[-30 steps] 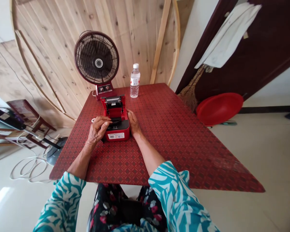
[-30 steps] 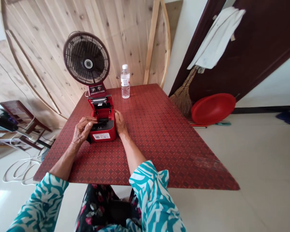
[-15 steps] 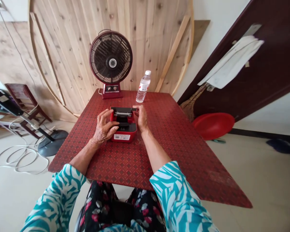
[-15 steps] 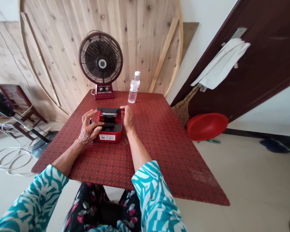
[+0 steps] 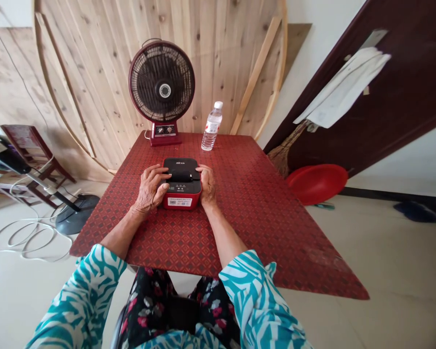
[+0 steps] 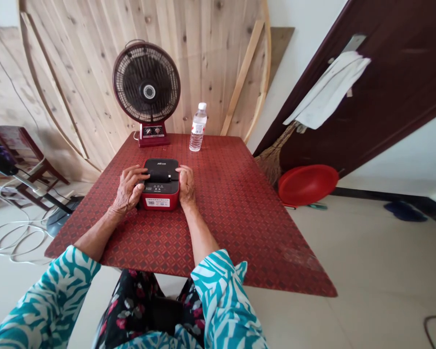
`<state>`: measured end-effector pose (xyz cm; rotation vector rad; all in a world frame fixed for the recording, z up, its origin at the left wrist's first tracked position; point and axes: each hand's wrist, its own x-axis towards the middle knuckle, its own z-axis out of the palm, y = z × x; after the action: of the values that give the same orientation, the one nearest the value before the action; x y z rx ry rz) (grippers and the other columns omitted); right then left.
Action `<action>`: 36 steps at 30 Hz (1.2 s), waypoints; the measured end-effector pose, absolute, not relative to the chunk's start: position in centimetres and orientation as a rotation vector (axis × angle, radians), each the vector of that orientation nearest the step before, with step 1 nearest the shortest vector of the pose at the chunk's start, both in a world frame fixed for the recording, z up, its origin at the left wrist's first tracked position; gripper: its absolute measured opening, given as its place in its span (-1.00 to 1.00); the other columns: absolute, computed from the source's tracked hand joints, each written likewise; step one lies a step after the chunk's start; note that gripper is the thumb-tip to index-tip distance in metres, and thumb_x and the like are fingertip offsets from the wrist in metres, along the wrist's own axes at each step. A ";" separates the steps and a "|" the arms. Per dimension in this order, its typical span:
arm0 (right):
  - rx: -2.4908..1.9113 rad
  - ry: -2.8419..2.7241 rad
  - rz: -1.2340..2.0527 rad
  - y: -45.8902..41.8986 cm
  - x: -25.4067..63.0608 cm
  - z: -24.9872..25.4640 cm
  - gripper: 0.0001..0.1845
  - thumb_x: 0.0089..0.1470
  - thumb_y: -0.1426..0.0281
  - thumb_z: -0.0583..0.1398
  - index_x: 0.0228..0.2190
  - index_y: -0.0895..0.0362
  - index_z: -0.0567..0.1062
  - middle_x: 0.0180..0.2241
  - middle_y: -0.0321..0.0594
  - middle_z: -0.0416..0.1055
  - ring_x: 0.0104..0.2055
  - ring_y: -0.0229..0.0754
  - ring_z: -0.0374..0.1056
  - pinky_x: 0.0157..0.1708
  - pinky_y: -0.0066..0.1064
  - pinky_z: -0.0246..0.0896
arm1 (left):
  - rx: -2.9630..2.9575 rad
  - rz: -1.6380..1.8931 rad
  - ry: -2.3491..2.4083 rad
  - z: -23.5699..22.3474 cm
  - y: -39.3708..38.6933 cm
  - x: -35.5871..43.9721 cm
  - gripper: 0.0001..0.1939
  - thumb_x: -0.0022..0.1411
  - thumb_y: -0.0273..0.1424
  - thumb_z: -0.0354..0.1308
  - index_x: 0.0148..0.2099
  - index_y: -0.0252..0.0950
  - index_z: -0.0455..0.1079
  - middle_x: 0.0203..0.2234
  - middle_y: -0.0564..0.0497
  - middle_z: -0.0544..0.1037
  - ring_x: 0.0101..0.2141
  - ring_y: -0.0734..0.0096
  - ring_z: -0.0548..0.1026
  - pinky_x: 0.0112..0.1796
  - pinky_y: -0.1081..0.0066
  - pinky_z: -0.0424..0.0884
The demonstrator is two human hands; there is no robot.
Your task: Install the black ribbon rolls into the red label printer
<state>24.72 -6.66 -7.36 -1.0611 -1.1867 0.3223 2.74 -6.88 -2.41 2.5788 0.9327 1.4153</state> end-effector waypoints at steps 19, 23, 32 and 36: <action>-1.093 -1.024 0.659 -6.4 24.0 -7.9 -0.31 0.18 -0.17 -0.03 -0.03 0.06 0.52 0.07 -0.10 0.52 0.16 -0.04 0.37 0.24 -0.10 0.20 | 2.409 1.346 1.196 -1.9 -7.0 4.0 -0.41 0.40 0.08 -0.17 0.05 -0.18 0.51 -0.09 -0.12 0.56 0.00 0.11 0.40 0.11 0.06 0.22; -1.086 -1.012 0.652 -6.1 24.0 -7.9 -0.35 0.18 -0.15 0.00 -0.05 0.04 0.55 0.05 -0.14 0.54 0.15 -0.06 0.38 0.23 -0.12 0.21 | 2.420 1.351 1.104 -1.3 -7.3 4.5 -0.46 0.35 0.12 -0.06 -0.04 -0.15 0.52 -0.09 -0.12 0.57 0.03 0.07 0.40 0.12 0.01 0.20; -1.085 -1.030 0.655 -5.9 24.2 -8.1 -0.32 0.17 -0.17 -0.01 -0.05 0.05 0.55 0.06 -0.11 0.53 0.15 -0.05 0.38 0.25 -0.09 0.19 | 2.181 1.366 1.053 -0.4 -7.3 3.2 -0.45 0.42 0.05 -0.15 -0.04 -0.19 0.53 -0.11 -0.08 0.61 -0.03 0.17 0.51 0.11 0.12 0.31; -1.079 -1.024 0.659 -6.1 24.1 -7.9 -0.31 0.16 -0.18 0.00 -0.05 0.07 0.55 0.06 -0.10 0.54 0.15 -0.05 0.38 0.24 -0.11 0.21 | 1.929 1.448 1.122 -0.6 -6.8 2.9 -0.50 0.33 0.04 0.05 0.00 -0.25 0.51 -0.10 -0.09 0.60 -0.06 0.20 0.53 0.01 0.23 0.40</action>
<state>24.15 -6.05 -7.93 -1.0785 -1.0237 0.6585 2.94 -6.78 -0.59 1.9289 1.1218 1.4481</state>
